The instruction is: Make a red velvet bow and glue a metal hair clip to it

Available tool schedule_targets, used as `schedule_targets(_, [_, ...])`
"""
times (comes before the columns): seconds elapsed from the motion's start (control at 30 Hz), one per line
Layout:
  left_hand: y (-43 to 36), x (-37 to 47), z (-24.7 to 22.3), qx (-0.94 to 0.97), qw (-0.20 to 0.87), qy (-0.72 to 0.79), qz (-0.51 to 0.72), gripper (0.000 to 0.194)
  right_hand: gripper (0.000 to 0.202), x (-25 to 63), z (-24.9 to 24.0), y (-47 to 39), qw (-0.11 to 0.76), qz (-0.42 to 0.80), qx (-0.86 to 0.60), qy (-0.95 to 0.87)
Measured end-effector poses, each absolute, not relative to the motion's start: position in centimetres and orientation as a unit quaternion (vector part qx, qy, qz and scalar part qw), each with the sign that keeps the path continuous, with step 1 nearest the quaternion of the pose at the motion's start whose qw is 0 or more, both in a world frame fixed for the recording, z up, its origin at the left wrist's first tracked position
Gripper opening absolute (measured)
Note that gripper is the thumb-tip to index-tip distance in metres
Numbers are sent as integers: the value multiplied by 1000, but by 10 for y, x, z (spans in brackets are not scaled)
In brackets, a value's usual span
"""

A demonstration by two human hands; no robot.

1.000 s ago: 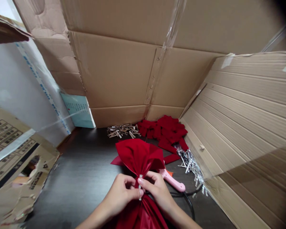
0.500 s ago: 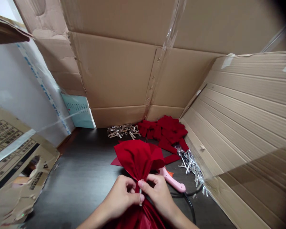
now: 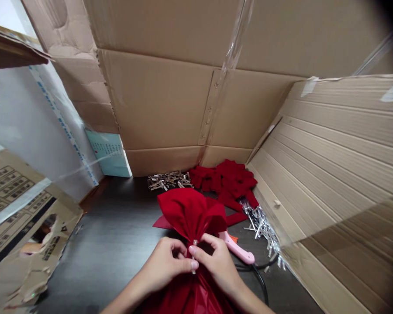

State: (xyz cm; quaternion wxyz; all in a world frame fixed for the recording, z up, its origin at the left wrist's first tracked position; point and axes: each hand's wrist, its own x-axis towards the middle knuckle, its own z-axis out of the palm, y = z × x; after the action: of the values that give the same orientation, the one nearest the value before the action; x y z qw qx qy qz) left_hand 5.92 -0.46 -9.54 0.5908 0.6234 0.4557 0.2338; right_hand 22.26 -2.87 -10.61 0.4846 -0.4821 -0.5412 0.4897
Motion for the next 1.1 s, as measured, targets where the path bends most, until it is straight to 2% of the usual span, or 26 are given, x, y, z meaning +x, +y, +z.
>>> schedule_targets(0.2, [2,54,-93,636,569,449,264,39,36,225,-103,-29,503,484,-487,-525])
schedule_targets(0.37, [5,50,-94,579,648,412,274,41,34,226,-106,-28,502,488,-454,-551])
schedule_targets(0.53, [0,53,-93,531,677,406,308,40,28,228,-114,-27,491,357,-486,-629])
schedule_targets(0.67, [-1,61,-94,479,700,402,346,48,24,228,-117,-29,474,262,-460,-704])
schedule_targets(0.73, [0,61,-93,491,669,423,365,48,23,228,-118,-30,458,230,-443,-736])
schedule_targets(0.87, [-3,38,-84,506,580,479,422,34,29,228,-116,-31,406,238,-448,-760])
schedule_targets(0.97, [-12,9,-69,457,517,461,558,31,30,229,-113,-33,357,255,-459,-773])
schedule_targets(1.1, [-26,-9,-42,353,419,424,721,31,20,232,-110,-34,284,226,-454,-814])
